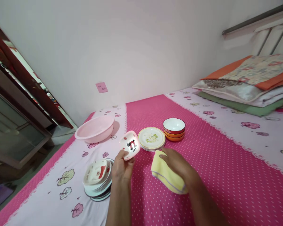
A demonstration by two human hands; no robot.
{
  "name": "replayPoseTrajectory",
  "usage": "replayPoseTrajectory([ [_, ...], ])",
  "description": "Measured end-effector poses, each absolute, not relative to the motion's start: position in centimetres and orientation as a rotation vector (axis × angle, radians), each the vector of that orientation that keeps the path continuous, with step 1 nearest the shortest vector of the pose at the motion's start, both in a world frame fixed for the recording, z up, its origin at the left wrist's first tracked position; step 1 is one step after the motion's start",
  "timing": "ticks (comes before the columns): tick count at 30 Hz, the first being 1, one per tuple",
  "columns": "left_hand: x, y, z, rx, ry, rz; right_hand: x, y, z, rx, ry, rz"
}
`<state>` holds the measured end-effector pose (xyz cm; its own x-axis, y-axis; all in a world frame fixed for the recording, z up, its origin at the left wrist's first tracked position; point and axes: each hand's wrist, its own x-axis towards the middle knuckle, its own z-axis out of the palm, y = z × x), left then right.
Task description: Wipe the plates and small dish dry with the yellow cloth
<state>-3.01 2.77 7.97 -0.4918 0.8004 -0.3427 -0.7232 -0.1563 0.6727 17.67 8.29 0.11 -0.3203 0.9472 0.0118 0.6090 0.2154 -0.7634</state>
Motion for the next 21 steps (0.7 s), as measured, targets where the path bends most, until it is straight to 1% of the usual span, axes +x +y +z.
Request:
replayPoseTrajectory([
  [6, -2.3, 4.5, 5.0, -0.029, 0.952, 1.787, 17.2, 9.1, -0.6, -1.334, -2.041, 0.890],
  [13, -3.9, 3.5, 2.3, -0.066, 0.652, 1.739, 15.1, 8.5, 0.0, -1.292, -2.112, 0.819],
  [15, -4.1, 3.3, 1.9, -0.066, 0.633, 1.747, 14.6, 8.4, -0.2, -1.351, -2.124, 0.752],
  [19, -4.3, 3.2, 1.5, -0.129, 0.700, 1.802, 14.8, 8.2, 0.9, -1.433, -2.055, 0.472],
  [21, -4.3, 3.3, 1.3, -0.161, 0.711, 1.821, 15.1, 7.5, 2.1, -1.479, -2.030, 0.475],
])
